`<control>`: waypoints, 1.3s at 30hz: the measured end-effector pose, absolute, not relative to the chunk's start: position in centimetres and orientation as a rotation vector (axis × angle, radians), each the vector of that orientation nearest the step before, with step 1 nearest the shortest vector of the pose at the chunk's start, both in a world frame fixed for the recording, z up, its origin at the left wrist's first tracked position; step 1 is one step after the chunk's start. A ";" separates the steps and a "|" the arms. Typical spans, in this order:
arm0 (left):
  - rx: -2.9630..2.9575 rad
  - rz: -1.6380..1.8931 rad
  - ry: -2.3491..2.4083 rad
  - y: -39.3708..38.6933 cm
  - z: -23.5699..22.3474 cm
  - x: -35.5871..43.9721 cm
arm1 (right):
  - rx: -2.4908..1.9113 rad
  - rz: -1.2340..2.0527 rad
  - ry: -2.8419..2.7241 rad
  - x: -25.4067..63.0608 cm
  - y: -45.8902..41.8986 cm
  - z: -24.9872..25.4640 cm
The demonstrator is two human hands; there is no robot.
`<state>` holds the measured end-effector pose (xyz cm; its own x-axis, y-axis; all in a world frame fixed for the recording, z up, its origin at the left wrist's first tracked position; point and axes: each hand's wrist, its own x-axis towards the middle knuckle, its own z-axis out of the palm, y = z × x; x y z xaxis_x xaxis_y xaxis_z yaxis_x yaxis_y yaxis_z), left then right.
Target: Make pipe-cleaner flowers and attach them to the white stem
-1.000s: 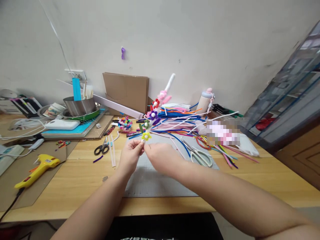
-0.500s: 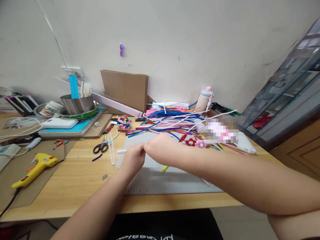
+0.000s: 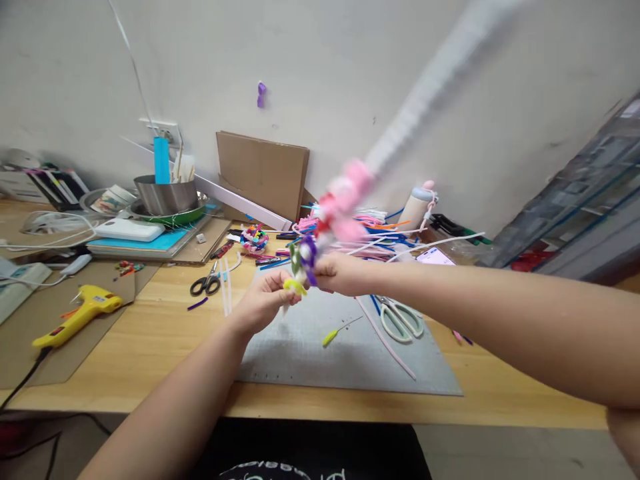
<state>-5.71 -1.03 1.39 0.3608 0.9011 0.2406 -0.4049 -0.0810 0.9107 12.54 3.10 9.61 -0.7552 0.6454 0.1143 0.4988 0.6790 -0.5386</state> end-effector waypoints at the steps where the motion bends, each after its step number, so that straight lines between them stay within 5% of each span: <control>1: 1.131 1.231 0.523 -0.9 1.3 -5.6 | -0.863 0.700 -2.617 12.3 3.0 9.1; 10: 0.814 1.422 0.920 0.3 -0.1 -5.2 | -1.005 0.117 -2.601 10.1 1.8 3.7; 27: 0.759 1.331 1.049 -0.8 -0.5 -3.3 | -1.168 0.709 -2.191 9.7 0.8 -0.3; 39: 0.848 1.335 1.067 -0.9 -0.4 -2.8 | -1.084 0.735 -1.919 10.3 0.5 0.2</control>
<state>-2.84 -0.93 -0.41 -0.0676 0.9912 -0.1141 -0.3294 0.0858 0.9403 10.26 0.52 0.18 -0.3169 0.8797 0.3545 0.4180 0.4650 -0.7804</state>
